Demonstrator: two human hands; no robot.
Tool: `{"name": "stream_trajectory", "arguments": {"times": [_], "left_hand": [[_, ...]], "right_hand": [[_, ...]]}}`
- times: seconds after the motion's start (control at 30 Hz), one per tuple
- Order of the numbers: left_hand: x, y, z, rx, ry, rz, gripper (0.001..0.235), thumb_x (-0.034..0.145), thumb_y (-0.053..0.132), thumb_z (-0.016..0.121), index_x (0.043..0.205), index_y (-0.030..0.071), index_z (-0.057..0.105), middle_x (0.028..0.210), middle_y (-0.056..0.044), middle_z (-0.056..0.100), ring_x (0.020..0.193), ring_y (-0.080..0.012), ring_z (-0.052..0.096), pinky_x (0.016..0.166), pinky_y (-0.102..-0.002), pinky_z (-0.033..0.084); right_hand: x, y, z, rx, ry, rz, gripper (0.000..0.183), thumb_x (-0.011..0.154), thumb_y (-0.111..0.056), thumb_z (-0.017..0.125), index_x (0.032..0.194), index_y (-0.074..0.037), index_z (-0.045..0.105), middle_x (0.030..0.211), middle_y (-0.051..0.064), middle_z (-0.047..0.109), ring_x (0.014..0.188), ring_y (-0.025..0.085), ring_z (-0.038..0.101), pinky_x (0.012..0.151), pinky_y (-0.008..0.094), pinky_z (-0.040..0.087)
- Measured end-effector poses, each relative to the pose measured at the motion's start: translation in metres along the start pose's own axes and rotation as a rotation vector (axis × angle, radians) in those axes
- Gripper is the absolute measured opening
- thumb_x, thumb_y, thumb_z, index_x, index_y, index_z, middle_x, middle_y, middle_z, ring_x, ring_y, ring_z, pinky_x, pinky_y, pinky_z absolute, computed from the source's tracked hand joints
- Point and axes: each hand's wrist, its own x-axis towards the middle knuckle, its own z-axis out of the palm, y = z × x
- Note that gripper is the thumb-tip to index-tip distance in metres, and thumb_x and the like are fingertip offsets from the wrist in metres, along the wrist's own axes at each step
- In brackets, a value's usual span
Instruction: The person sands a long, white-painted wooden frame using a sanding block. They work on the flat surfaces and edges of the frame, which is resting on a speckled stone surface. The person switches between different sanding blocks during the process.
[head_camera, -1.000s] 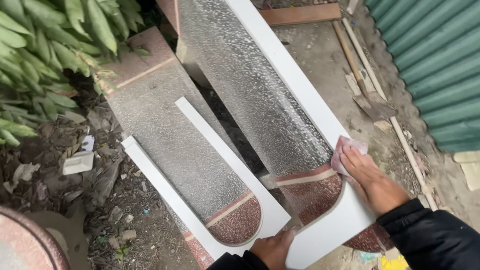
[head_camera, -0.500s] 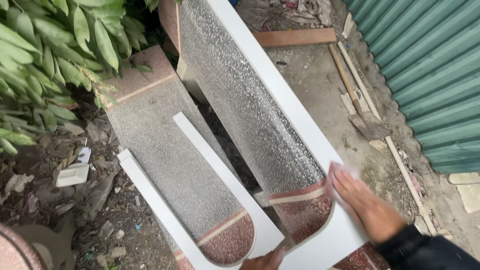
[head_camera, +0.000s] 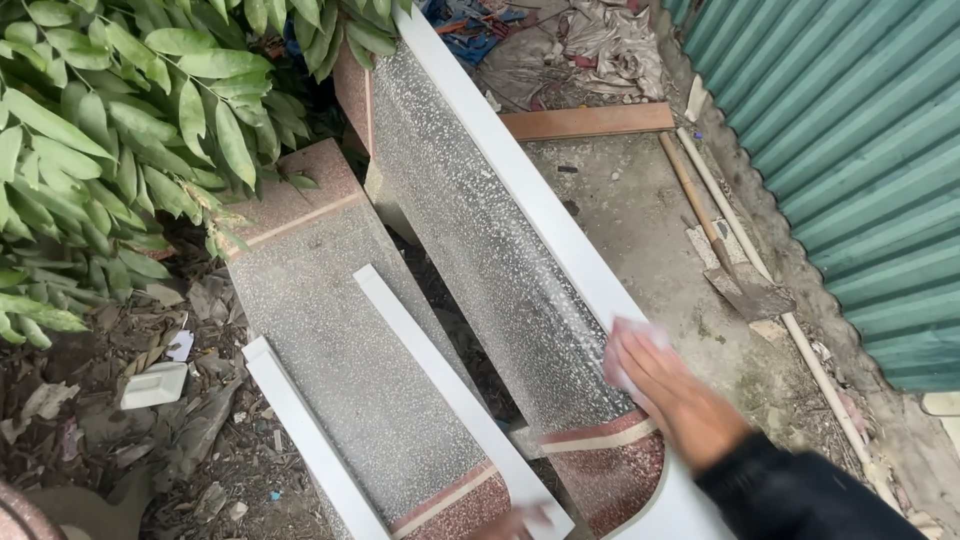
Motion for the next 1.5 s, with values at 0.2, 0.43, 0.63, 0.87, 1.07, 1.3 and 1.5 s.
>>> {"name": "stream_trajectory", "arguments": {"times": [0.2,0.43,0.63,0.87,1.07,1.3,1.5], "left_hand": [[0.171,0.053,-0.087,-0.070,-0.042,-0.088,0.092,0.092,0.056,0.099,0.169,0.019,0.063,0.166,-0.012,0.070,0.151,-0.0425,0.068,0.124,-0.059,0.055],[0.290,0.152,-0.065,0.105,-0.052,0.013,0.105,0.112,0.057,0.077,0.187,0.003,0.028,0.191,-0.036,0.022,0.176,-0.0579,0.024,0.138,-0.076,0.026],[0.327,0.134,-0.070,0.276,-0.152,-0.014,0.130,0.102,0.082,0.070,0.191,0.008,0.010,0.197,-0.028,0.005,0.182,-0.0505,0.011,0.142,-0.075,0.016],[0.416,0.070,-0.084,0.384,0.046,-0.114,0.123,0.101,0.076,0.072,0.188,0.009,0.019,0.197,-0.023,0.012,0.180,-0.0434,0.016,0.139,-0.068,0.021],[0.444,0.037,-0.074,0.550,0.178,-0.153,0.088,0.109,0.063,0.076,0.181,0.022,0.047,0.177,0.000,0.042,0.166,-0.0301,0.044,0.134,-0.065,0.046],[0.441,0.070,-0.082,0.434,0.099,-0.247,0.087,0.115,0.055,0.069,0.186,0.016,0.038,0.183,-0.007,0.030,0.172,-0.0352,0.034,0.139,-0.068,0.037],[0.440,0.063,-0.078,0.464,0.107,-0.266,0.084,0.117,0.056,0.063,0.188,0.019,0.034,0.185,-0.006,0.030,0.173,-0.0343,0.034,0.138,-0.065,0.042]], "right_hand": [[-0.049,0.015,0.006,-0.095,-0.055,0.033,0.065,0.118,-0.039,0.051,0.181,-0.024,0.047,0.192,0.000,0.043,0.175,0.031,0.038,0.139,0.053,0.037],[0.130,0.060,0.044,-0.021,0.069,-0.063,0.061,0.124,-0.028,0.052,0.184,-0.017,0.045,0.191,0.004,0.045,0.176,0.030,0.038,0.145,0.052,0.029],[0.019,0.002,-0.016,0.071,-0.022,0.032,0.068,0.119,-0.029,0.053,0.185,-0.021,0.039,0.197,0.002,0.032,0.178,0.030,0.029,0.141,0.053,0.029],[0.087,0.003,-0.026,0.108,-0.366,0.206,0.077,0.117,-0.014,0.032,0.189,-0.023,0.004,0.201,0.002,-0.004,0.186,0.027,-0.003,0.146,0.057,0.000],[0.216,0.053,0.015,-0.002,-0.163,-0.002,0.063,0.129,-0.031,0.042,0.189,-0.019,0.030,0.196,0.006,0.029,0.180,0.031,0.027,0.149,0.054,0.021],[0.104,0.054,0.001,0.029,-0.128,0.000,0.065,0.120,-0.029,0.051,0.184,-0.019,0.043,0.195,0.006,0.036,0.179,0.032,0.030,0.143,0.055,0.028],[0.211,0.068,0.024,0.064,-0.039,-0.049,0.062,0.124,-0.028,0.050,0.185,-0.016,0.043,0.194,0.010,0.038,0.179,0.034,0.031,0.146,0.054,0.024]]}}
